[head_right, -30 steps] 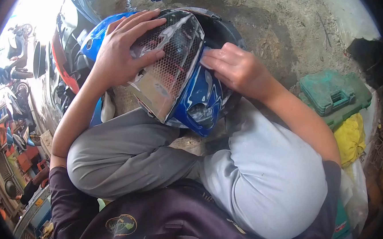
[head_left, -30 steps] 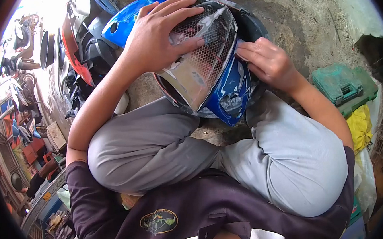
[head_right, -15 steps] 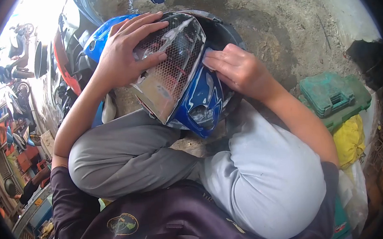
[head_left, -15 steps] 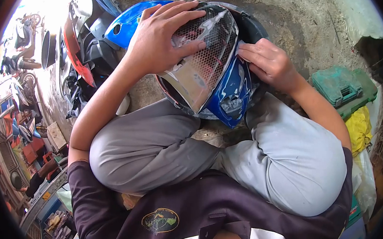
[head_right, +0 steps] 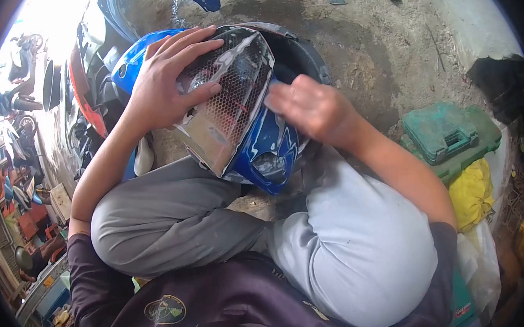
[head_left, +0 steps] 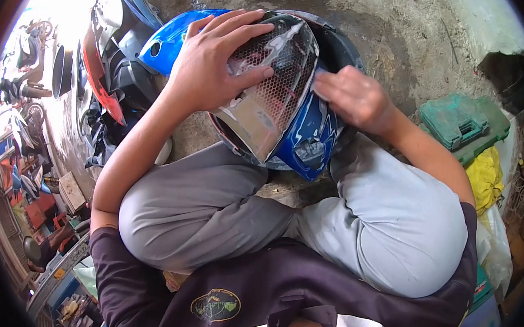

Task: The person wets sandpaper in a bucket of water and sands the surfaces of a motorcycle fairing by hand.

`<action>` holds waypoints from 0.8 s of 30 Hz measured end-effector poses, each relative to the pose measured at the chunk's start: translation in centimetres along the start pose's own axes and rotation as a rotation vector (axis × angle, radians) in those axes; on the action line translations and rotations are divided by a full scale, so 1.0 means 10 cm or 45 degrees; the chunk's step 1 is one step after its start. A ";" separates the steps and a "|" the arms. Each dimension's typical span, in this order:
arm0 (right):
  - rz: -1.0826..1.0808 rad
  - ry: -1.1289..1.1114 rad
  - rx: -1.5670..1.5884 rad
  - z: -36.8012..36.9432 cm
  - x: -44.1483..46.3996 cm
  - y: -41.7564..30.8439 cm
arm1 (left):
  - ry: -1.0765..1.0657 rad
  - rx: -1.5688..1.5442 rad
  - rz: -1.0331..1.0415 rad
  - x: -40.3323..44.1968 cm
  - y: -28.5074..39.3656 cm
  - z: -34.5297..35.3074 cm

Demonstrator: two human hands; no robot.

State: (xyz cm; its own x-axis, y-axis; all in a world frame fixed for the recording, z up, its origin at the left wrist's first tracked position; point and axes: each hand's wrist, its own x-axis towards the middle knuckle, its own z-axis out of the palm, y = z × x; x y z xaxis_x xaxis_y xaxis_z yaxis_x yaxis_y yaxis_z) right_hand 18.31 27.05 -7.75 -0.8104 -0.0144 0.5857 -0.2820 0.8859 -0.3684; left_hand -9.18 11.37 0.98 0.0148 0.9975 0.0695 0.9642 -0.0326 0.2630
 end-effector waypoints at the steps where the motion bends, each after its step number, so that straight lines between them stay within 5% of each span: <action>1: -0.112 -0.041 0.032 0.00 0.01 -0.06 | 0.002 -0.004 0.001 0.00 0.00 0.00; 4: -0.320 -0.074 0.122 0.04 0.00 -0.13 | -0.008 -0.008 0.012 0.02 -0.01 -0.01; 7: 0.031 -0.101 0.013 -0.13 0.09 0.01 | -0.011 -0.016 0.005 0.01 0.00 0.00; 11: -0.298 -0.145 0.112 0.01 -0.01 -0.17 | -0.003 -0.019 0.006 0.01 -0.01 0.00; 21: -0.037 -0.043 -0.002 -0.04 -0.06 0.05 | -0.007 -0.008 0.003 0.02 -0.01 0.01; 24: -0.171 -0.100 0.129 0.00 -0.04 -0.12 | -0.006 -0.013 0.006 0.03 -0.01 0.01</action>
State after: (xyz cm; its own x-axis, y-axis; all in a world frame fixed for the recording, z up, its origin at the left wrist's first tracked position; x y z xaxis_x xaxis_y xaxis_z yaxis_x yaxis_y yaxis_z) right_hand 18.99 26.00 -7.61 -0.7983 -0.1689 0.5780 -0.4374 0.8224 -0.3638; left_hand -9.30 11.65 0.87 0.0209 0.9976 0.0661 0.9613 -0.0382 0.2728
